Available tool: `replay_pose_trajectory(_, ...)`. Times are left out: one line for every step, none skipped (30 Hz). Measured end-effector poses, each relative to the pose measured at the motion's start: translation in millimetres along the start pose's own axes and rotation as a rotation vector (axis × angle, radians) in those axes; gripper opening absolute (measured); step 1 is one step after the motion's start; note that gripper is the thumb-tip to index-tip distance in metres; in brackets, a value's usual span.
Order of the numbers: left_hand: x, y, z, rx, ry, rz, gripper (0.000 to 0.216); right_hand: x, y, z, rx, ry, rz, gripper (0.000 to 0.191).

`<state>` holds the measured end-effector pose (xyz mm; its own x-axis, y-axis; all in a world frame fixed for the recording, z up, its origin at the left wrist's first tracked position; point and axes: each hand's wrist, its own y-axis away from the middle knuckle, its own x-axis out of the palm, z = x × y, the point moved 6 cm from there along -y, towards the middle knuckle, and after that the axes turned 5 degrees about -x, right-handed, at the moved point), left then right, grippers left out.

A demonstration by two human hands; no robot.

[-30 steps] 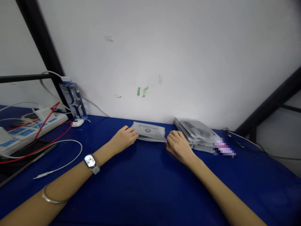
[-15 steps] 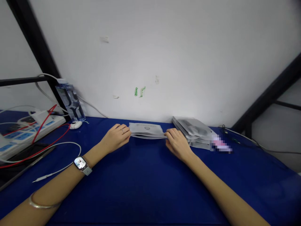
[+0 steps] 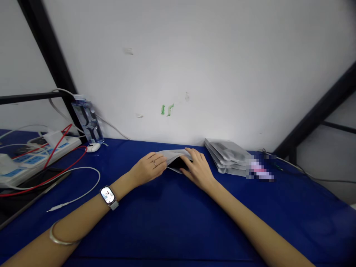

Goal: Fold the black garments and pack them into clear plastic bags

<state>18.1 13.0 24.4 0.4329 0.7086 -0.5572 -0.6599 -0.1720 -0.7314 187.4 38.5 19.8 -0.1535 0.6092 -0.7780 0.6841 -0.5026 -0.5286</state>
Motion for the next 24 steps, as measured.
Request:
replay_pose_trajectory(0,0,-4,0.021,0.018,-0.012,0.011,3,-4,3,-0.005,-0.006,0.017,0.041)
replay_pose_trajectory(1,0,-7,0.044,0.044,-0.015,0.012,6,-9,7,-0.013,-0.014,0.026,0.041)
replay_pose_trajectory(2,1,-10,0.068,0.079,-0.009,0.013,11,-13,11,-0.019,-0.027,0.032,0.038)
replay_pose_trajectory(5,2,-12,0.086,0.119,0.011,0.013,15,-17,13,-0.014,-0.051,0.034,0.034)
replay_pose_trajectory(8,3,-13,0.095,0.161,0.047,0.013,21,-21,14,0.001,-0.088,0.037,0.029)
replay_pose_trajectory(13,5,-12,0.086,0.204,0.099,0.014,26,-23,13,0.025,-0.139,0.038,0.026)
replay_pose_trajectory(18,6,-9,0.057,0.244,0.164,0.019,32,-24,12,0.050,-0.207,0.035,0.025)
replay_pose_trajectory(24,8,-5,0.013,0.282,0.245,0.029,36,-23,9,0.070,-0.288,0.030,0.028)
replay_pose_trajectory(31,11,1,-0.042,0.316,0.337,0.041,40,-21,6,0.077,-0.378,0.021,0.033)
replay_pose_trajectory(37,15,7,-0.106,0.343,0.439,0.054,42,-19,3,0.070,-0.468,0.011,0.040)
replay_pose_trajectory(43,19,12,-0.174,0.364,0.545,0.066,43,-15,0,0.053,-0.549,0.004,0.047)
replay_pose_trajectory(48,24,18,-0.238,0.377,0.644,0.076,42,-12,-4,0.034,-0.616,-0.001,0.054)
replay_pose_trajectory(52,29,22,-0.290,0.383,0.733,0.084,39,-8,-8,0.017,-0.667,-0.002,0.058)
replay_pose_trajectory(54,33,25,-0.331,0.381,0.806,0.089,36,-5,-13,0.010,-0.703,-0.001,0.061)
replay_pose_trajectory(55,36,28,-0.363,0.370,0.864,0.090,31,-2,-19,0.013,-0.729,0.003,0.061)
replay_pose_trajectory(55,38,29,-0.386,0.352,0.915,0.090,26,0,-24,0.023,-0.752,0.012,0.060)
replay_pose_trajectory(55,40,31,-0.403,0.328,0.960,0.089,21,2,-29,0.039,-0.774,0.028,0.058)
replay_pose_trajectory(54,42,32,-0.423,0.299,1.001,0.088,17,3,-33,0.056,-0.794,0.048,0.056)
replay_pose_trajectory(52,44,33,-0.452,0.267,1.038,0.087,13,3,-37,0.072,-0.814,0.069,0.053)
replay_pose_trajectory(50,47,36,-0.487,0.232,1.065,0.087,9,4,-39,0.086,-0.833,0.090,0.050)
replay_pose_trajectory(47,51,39,-0.531,0.194,1.079,0.086,7,4,-41,0.100,-0.850,0.106,0.048)
replay_pose_trajectory(44,56,45,-0.584,0.155,1.085,0.084,6,5,-43,0.115,-0.860,0.118,0.046)
replay_pose_trajectory(40,64,52,-0.645,0.117,1.077,0.080,5,5,-45,0.131,-0.864,0.124,0.045)
replay_pose_trajectory(35,71,61,-0.709,0.085,1.042,0.075,6,6,-46,0.147,-0.862,0.129,0.045)
